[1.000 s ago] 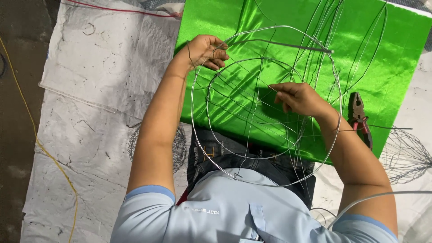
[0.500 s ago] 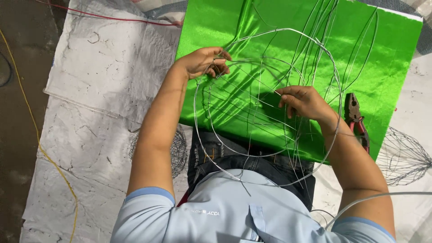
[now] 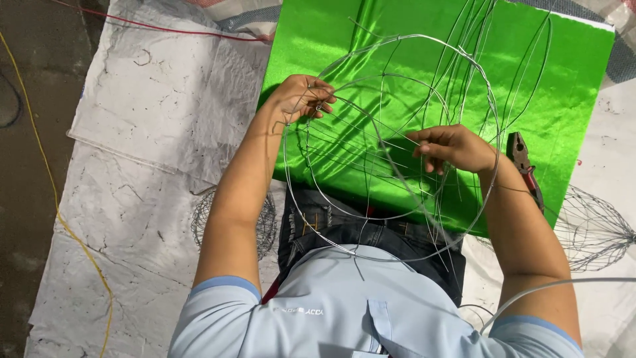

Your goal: Adding and securing circular structural wires to a wireframe base using pliers.

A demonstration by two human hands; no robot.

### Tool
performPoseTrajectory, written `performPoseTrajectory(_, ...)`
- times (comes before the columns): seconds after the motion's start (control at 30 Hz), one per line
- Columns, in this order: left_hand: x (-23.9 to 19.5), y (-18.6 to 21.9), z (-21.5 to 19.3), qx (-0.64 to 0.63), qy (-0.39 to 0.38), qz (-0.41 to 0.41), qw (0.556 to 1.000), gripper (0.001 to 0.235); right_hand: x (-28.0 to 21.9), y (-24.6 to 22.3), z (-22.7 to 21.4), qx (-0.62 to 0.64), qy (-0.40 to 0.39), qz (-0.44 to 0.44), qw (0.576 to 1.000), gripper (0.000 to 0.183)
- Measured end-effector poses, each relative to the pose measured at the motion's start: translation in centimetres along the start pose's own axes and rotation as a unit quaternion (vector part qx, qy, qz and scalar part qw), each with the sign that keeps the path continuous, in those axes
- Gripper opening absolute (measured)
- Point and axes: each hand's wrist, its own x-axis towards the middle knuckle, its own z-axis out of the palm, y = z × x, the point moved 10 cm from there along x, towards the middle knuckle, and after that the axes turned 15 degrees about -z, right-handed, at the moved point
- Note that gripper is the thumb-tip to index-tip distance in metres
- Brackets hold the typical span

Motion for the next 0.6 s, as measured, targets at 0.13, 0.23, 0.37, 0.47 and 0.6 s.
performPoseTrajectory(0.13,-0.2,0.0,-1.1,-0.013,0.010,0.014,1.000,0.023,-3.5,0.5,-2.5,0.045,0.041,0.011,0.998,0.038)
performPoseTrajectory(0.23,-0.2,-0.4,-1.6,-0.014,0.020,0.020,1.000,0.023,-5.6,3.2,-5.0,0.038,0.117,0.018,0.992,0.036)
performPoseTrajectory(0.37,-0.3,-0.4,-1.7,-0.017,0.037,0.036,0.999,0.022,-6.8,5.7,-7.1,-0.075,0.195,0.018,0.978,0.022)
performPoseTrajectory(0.47,-0.5,-0.5,-1.8,-0.017,0.039,0.044,0.998,0.023,-7.5,6.5,-7.7,-0.123,0.219,0.036,0.967,0.020)
performPoseTrajectory(0.6,-0.7,-0.5,-1.7,-0.016,0.039,0.051,0.998,0.021,-8.0,5.6,-6.9,-0.165,0.225,0.077,0.957,0.023)
